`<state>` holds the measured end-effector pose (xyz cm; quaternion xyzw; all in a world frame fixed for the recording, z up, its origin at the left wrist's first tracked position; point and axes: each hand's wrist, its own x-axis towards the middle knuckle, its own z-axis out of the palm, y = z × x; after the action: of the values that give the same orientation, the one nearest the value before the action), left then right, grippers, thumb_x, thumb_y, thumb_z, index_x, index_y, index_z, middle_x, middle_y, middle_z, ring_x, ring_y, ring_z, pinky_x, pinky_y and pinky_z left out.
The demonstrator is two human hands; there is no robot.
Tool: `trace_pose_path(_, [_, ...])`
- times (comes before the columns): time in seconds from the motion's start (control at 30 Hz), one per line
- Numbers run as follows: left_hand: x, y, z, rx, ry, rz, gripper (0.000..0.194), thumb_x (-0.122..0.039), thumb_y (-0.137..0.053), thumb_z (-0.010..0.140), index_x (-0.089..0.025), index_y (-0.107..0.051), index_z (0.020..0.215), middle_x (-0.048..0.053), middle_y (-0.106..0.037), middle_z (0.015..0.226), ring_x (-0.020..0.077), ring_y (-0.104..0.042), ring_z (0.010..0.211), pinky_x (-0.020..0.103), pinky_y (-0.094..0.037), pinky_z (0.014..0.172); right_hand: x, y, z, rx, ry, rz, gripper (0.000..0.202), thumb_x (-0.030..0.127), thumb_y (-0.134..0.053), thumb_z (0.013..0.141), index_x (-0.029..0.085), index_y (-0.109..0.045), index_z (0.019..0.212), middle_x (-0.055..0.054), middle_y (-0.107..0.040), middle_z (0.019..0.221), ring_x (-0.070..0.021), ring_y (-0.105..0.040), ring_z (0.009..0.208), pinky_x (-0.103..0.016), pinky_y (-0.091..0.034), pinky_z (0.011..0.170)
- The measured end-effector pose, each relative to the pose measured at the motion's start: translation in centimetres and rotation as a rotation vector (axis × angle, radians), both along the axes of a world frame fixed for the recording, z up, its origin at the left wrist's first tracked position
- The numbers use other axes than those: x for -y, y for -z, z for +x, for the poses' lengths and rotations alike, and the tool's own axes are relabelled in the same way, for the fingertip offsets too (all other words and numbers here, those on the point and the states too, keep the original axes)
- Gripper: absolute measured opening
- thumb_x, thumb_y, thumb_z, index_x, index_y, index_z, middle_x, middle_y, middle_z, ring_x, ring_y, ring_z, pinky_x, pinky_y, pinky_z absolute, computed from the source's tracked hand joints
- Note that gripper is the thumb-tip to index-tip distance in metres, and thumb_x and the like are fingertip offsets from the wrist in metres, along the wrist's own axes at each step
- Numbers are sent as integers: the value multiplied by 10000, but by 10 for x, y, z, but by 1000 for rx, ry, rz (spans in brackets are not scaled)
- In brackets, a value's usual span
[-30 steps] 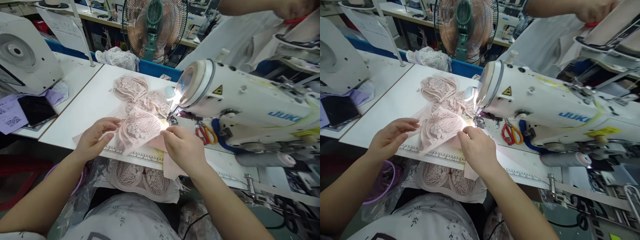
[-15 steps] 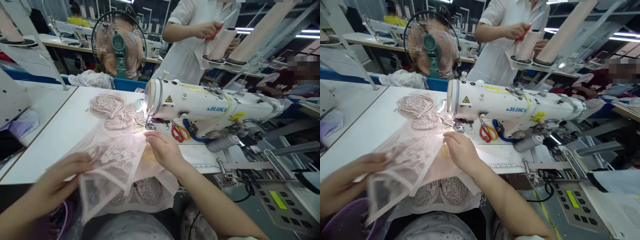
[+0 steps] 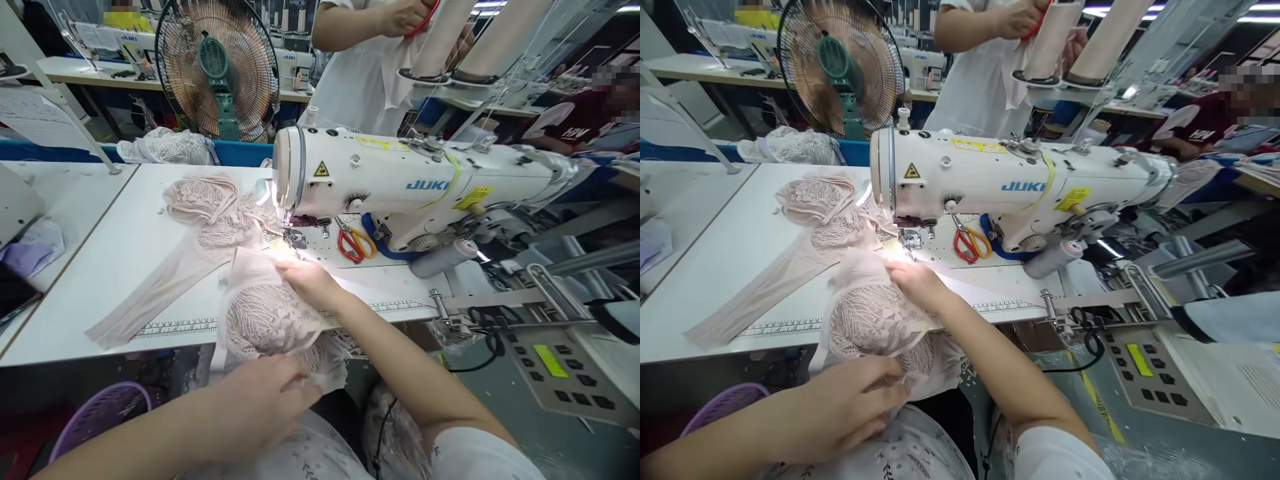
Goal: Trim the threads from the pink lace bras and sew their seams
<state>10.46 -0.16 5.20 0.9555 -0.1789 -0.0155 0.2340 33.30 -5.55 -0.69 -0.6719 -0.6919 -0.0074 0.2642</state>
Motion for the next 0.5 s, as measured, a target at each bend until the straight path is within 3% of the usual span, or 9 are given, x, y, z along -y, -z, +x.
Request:
trace_pose_path(0.07, [-8, -5, 20, 71, 56, -154, 309, -189, -499, 850, -199, -527, 1158, 92, -593, 1166, 180, -584, 987, 268, -507, 822, 11, 10, 3, 0, -8, -40, 180, 103, -497, 840, 177, -660, 857, -87, -645, 1194, -187, -617, 1074, -336, -524, 874])
trace_pose_path(0.13, [-30, -4, 40, 145, 7, -218, 250, -144, -381, 882, -171, -568, 1046, 96, -624, 1066, 163, -592, 931, 260, -506, 798, 18, 13, 0, 5, -12, -72, 197, 101, -500, 841, 179, -672, 897, -77, -644, 1198, -171, -601, 1098, -315, -498, 915])
trace_pose_path(0.2, [-60, 7, 59, 205, -110, -52, 272, -157, -337, 896, -157, -602, 958, 102, -640, 1003, 183, -607, 882, 293, -516, 748, 24, 9, -6, 19, -10, -95, 222, 84, -503, 833, 178, -679, 932, -69, -636, 1213, -159, -588, 1116, -296, -470, 947])
trace_pose_path(0.27, [-87, 25, 73, 232, -218, 190, 266, -236, -386, 894, -155, -621, 990, 121, -636, 1055, 231, -622, 870, 346, -524, 706, 31, 2, -8, 28, 25, -118, 261, 63, -524, 809, 181, -677, 982, -53, -613, 1251, -144, -574, 1131, -258, -451, 958])
trace_pose_path(0.37, [-103, 51, 74, 326, -202, 419, 310, -293, -398, 916, -151, -631, 1062, 136, -631, 1126, 295, -593, 1018, 424, -506, 823, 51, -11, 10, 5, 305, -175, 321, 64, -532, 808, 226, -661, 1053, -9, -632, 1221, -122, -580, 1104, -220, -453, 925])
trace_pose_path(0.5, [-75, 66, 49, 443, -332, 626, 326, -243, -391, 915, -88, -642, 1055, 185, -655, 1044, 327, -604, 929, 454, -507, 756, 84, -22, 57, 8, 793, -228, 269, 147, -426, 898, 141, -645, 1055, -117, -680, 1015, -211, -632, 927, -335, -496, 803])
